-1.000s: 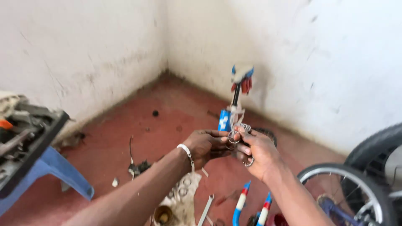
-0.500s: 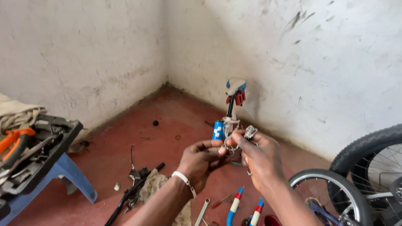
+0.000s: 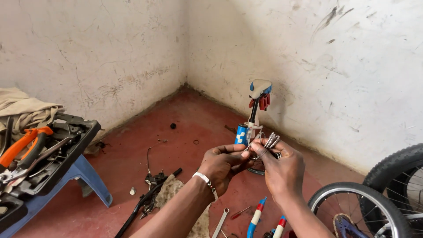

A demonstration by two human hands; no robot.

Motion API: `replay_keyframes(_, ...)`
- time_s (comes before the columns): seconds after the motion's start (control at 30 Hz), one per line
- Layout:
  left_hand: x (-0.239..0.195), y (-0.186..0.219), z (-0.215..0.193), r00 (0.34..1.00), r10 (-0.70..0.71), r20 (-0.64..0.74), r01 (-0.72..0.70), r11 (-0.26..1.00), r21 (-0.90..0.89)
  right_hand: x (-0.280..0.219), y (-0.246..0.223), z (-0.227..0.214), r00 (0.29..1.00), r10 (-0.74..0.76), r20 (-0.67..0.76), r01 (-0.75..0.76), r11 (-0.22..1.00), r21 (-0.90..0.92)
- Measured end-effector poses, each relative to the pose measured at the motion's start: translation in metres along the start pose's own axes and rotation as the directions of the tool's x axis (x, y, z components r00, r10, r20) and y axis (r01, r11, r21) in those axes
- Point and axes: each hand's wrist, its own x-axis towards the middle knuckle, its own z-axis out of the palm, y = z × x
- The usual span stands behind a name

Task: The person wipes a blue bicycle frame with a cloth, then places it upright. They then pick up and handle several small black rings and a metal chain, placing them on a dirty cloth on the floor.

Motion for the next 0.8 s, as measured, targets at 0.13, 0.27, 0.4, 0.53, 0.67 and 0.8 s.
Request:
replay_keyframes(0.13,-0.008,0.006,0.003,0.999,-0.031,0.014,0.031,1.000,0.002,-0.003,-0.001,0.000,0.995,0.055,-0.082,-0.061,0.996,-0.069)
replay_keyframes(0.27,-0.014,0.015,0.007,0.998,-0.038,0.048,0.039,0.999,-0.024,0.007,0.011,0.000,0.975,0.220,-0.039,-0.202,0.941,0.272)
replay_keyframes(0.4,-0.018,0.018,0.006,0.994,-0.079,0.073,0.081,0.997,-0.017,0.009,0.019,-0.002,0.958,0.287,-0.019,-0.278,0.941,0.191)
replay_keyframes(0.53,-0.009,0.015,-0.003,0.987,-0.094,0.128,0.075,0.987,0.143,0.009,0.023,0.001,0.934,0.358,0.015,-0.351,0.908,0.230)
replay_keyframes(0.67,-0.011,0.020,-0.004,0.988,-0.106,0.116,0.083,0.978,0.191,0.009,0.013,0.002,0.943,0.332,-0.041,-0.318,0.928,0.193)
replay_keyframes(0.8,-0.002,0.018,-0.014,0.980,-0.087,0.177,0.065,0.990,0.124,0.012,0.016,0.006,0.979,0.199,-0.053,-0.186,0.966,0.179)
